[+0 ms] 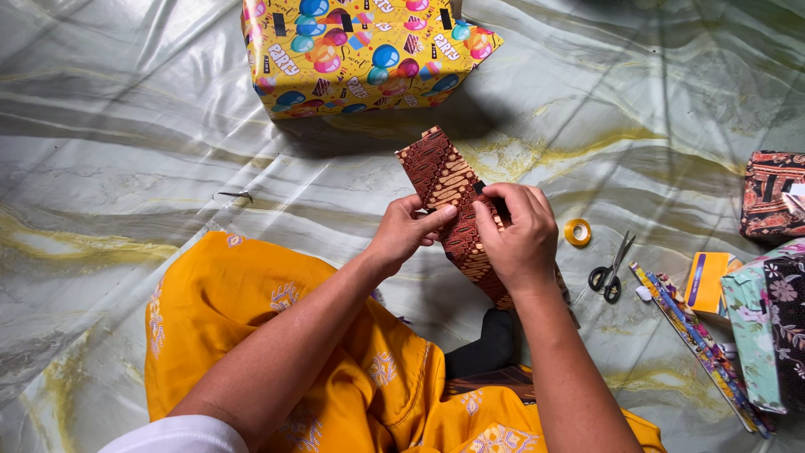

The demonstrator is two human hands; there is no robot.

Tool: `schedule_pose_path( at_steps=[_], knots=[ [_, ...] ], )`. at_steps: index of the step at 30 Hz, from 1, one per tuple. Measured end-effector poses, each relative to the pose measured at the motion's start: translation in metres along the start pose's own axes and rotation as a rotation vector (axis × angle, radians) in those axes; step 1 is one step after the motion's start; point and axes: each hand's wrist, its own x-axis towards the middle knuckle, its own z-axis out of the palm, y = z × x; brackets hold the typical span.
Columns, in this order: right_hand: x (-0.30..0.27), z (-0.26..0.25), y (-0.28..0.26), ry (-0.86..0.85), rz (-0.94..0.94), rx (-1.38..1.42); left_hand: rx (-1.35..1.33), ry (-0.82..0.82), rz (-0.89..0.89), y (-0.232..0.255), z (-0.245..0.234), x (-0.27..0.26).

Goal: The person folds various garments including t-shirts and shorts, stacking them neatly on the floor. Then the person wraps a gift box using wrapping paper, scissors, and tape.

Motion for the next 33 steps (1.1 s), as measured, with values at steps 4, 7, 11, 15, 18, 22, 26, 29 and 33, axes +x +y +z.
schedule_pose_path(
  at_steps=[4, 7, 11, 15, 18, 22, 26, 29, 33],
  knots=[
    [0.008, -0.001, 0.001, 0.0, 0.007, -0.106, 0.012, -0.077, 0.052, 0.0, 0.002, -0.005],
    [0.013, 0.0, 0.005, -0.004, 0.013, -0.154, -0.065, -0.168, 0.103, -0.002, 0.002, -0.007],
    [0.017, 0.0, 0.011, 0.011, -0.019, -0.195, -0.08, -0.185, 0.124, -0.005, 0.004, -0.006],
    [0.018, 0.001, 0.014, -0.011, -0.03, -0.228, -0.095, -0.193, 0.131, -0.008, 0.004, -0.005],
    [0.019, 0.0, 0.015, -0.014, -0.076, -0.232, -0.073, -0.2, 0.131, -0.009, 0.003, -0.005],
    [0.02, 0.0, 0.017, -0.038, -0.107, -0.272, -0.146, -0.224, 0.139, -0.01, 0.004, -0.003],
    [0.021, 0.002, 0.018, -0.053, -0.1, -0.288, -0.187, -0.239, 0.151, -0.012, 0.004, -0.003],
    [0.023, 0.002, 0.018, -0.04, -0.11, -0.279, -0.205, -0.245, 0.138, -0.013, 0.004, -0.003],
    [0.022, 0.0, 0.018, -0.056, -0.08, -0.237, -0.112, -0.216, 0.126, -0.016, 0.003, -0.002]
  ],
)
